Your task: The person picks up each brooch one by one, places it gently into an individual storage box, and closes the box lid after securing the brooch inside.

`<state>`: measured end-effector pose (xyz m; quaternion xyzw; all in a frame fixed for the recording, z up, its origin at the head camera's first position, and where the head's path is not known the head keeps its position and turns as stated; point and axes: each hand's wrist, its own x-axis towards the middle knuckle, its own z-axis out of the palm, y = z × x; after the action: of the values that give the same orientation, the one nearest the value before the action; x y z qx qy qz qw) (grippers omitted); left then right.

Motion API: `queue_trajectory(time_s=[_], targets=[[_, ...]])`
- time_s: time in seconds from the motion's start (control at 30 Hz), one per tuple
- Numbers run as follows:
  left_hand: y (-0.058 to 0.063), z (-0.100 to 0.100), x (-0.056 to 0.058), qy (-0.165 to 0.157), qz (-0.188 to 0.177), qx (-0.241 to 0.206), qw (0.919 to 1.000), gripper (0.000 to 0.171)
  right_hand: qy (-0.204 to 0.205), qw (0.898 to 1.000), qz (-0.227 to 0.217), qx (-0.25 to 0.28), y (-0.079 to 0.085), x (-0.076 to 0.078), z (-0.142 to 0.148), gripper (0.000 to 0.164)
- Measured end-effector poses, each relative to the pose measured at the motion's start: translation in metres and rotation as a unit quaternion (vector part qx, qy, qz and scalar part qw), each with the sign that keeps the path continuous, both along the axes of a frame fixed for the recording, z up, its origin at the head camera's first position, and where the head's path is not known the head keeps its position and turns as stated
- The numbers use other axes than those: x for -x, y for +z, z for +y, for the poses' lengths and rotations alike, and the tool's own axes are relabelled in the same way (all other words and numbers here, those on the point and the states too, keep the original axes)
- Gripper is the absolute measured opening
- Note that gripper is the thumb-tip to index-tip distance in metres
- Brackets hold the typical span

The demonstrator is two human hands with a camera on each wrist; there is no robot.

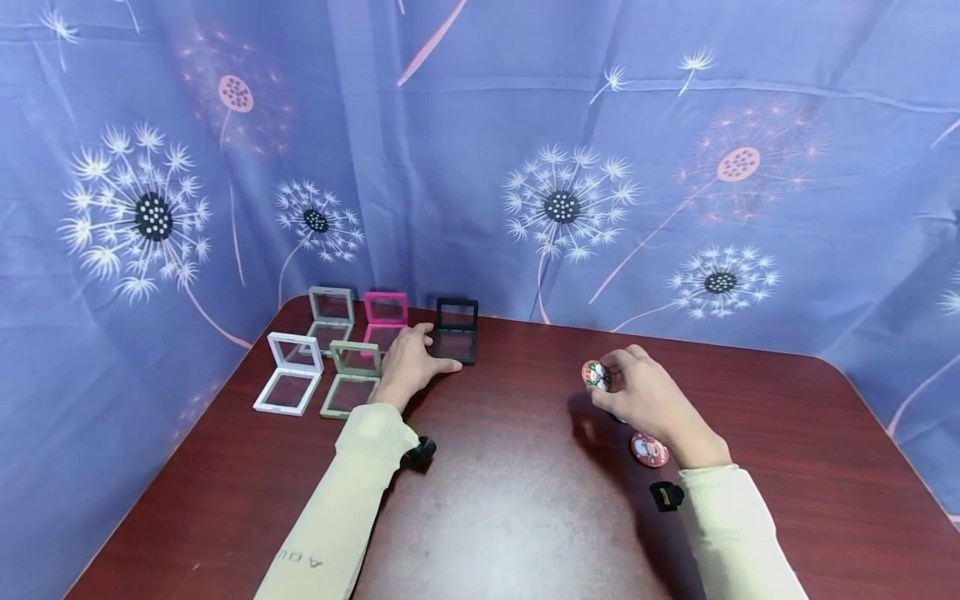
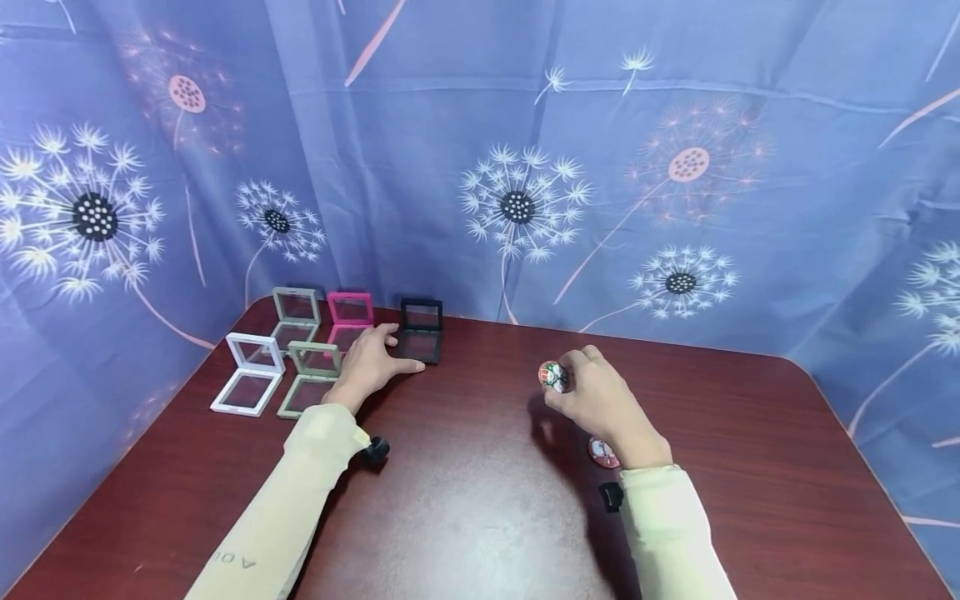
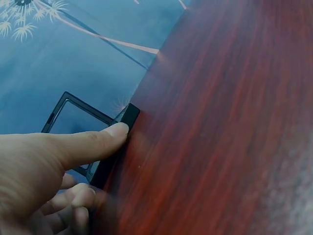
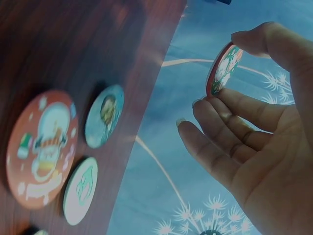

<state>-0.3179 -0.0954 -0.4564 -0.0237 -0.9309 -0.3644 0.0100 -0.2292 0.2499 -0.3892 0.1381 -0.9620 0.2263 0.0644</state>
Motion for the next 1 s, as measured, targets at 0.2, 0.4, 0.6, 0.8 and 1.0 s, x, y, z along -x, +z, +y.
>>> queue_trajectory(time_s=[0.2, 0.4, 0.6, 0.8, 1.0], targets=[[0.002, -0.006, 0.003, -0.03, -0.025, 0.005, 0.9992, 0.102, 0.01, 1.0, 0.006, 0.019, -0.002, 0.004, -0.011, 0.039], [0.005, -0.007, 0.009, -0.051, -0.044, 0.002, 0.9977, 0.099, 0.005, 0.999, -0.002, 0.042, -0.005, 0.008, -0.021, 0.039], [0.005, -0.008, 0.014, -0.05, -0.051, -0.003, 0.9974, 0.091, 0.011, 0.998, 0.0, 0.055, -0.005, 0.009, -0.031, 0.036], [0.004, -0.008, 0.016, -0.043, -0.052, -0.005, 0.9977, 0.086, 0.015, 0.998, 0.0, 0.065, -0.007, 0.011, -0.035, 0.037], [0.005, -0.009, 0.018, -0.054, -0.061, -0.029, 0.9962, 0.108, 0.019, 0.997, 0.003, 0.07, -0.01, 0.012, -0.037, 0.035]])
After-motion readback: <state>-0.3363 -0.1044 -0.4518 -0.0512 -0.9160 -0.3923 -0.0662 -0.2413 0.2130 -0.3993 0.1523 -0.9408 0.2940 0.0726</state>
